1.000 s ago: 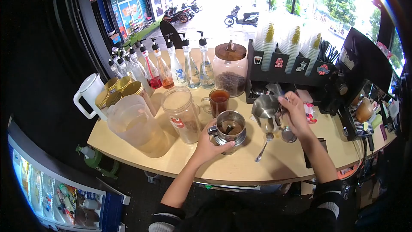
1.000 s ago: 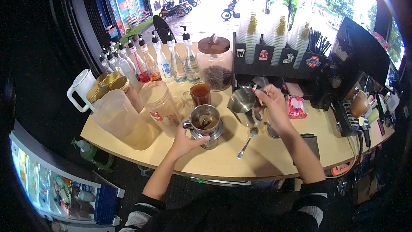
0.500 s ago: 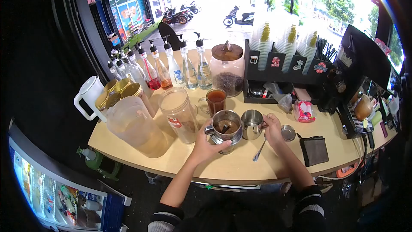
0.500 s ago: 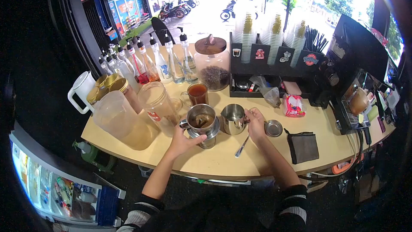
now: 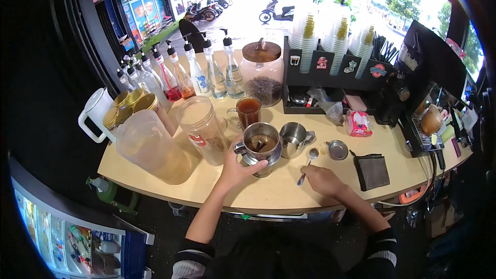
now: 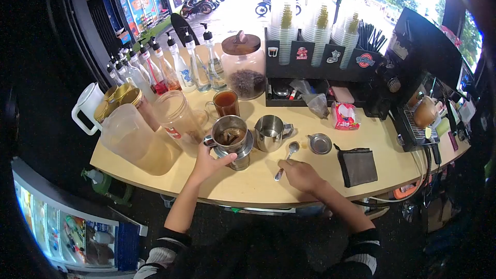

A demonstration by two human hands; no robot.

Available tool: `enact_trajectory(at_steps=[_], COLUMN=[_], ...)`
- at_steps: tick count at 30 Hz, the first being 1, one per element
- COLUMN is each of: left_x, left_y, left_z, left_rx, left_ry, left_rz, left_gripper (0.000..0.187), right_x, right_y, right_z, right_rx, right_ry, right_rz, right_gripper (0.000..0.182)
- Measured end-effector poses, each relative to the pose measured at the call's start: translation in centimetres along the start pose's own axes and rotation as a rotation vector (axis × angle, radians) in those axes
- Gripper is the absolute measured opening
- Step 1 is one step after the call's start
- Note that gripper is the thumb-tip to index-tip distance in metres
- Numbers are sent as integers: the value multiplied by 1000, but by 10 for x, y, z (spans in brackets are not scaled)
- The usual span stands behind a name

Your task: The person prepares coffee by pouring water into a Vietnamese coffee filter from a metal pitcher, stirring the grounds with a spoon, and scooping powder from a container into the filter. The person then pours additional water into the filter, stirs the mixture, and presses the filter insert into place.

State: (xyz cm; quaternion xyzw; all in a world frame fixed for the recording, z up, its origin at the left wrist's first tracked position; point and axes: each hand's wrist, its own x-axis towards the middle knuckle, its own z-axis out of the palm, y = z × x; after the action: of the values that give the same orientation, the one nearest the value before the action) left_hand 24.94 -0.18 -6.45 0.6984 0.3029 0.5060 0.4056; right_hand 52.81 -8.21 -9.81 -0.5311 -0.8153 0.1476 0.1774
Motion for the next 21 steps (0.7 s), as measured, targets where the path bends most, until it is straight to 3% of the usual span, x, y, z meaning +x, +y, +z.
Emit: enact_trajectory(at_steps=[5, 10, 15, 17, 18, 20, 21], left_x=[-2, -2, -2, -2, -2, -2, -2], left_y=[0, 3, -1, 1, 2, 5, 5], left_z=[0, 1, -1, 0, 0, -1, -1], left_rx=[3, 3, 21, 18, 19, 29, 29], left_ry=[-11, 5, -14, -5, 2, -20, -18], left_rz=[-8, -2, 6, 6, 7, 3, 5], left_gripper=[71, 72, 72, 72, 72, 73, 73], right_x=[-13, -16, -4, 4, 6, 7, 11], right_y=[4, -3, 3, -4, -6, -7, -8], right_z=[5, -18, -30, -40, -43, -48, -54], right_rx=[36, -6, 40, 132, 132, 834, 834], right_ry=[30, 364, 417, 629, 626, 614, 648], right_rz=[26, -118, -139, -296, -302, -123, -103], right_gripper=[21, 23, 19, 16, 16, 15, 13])
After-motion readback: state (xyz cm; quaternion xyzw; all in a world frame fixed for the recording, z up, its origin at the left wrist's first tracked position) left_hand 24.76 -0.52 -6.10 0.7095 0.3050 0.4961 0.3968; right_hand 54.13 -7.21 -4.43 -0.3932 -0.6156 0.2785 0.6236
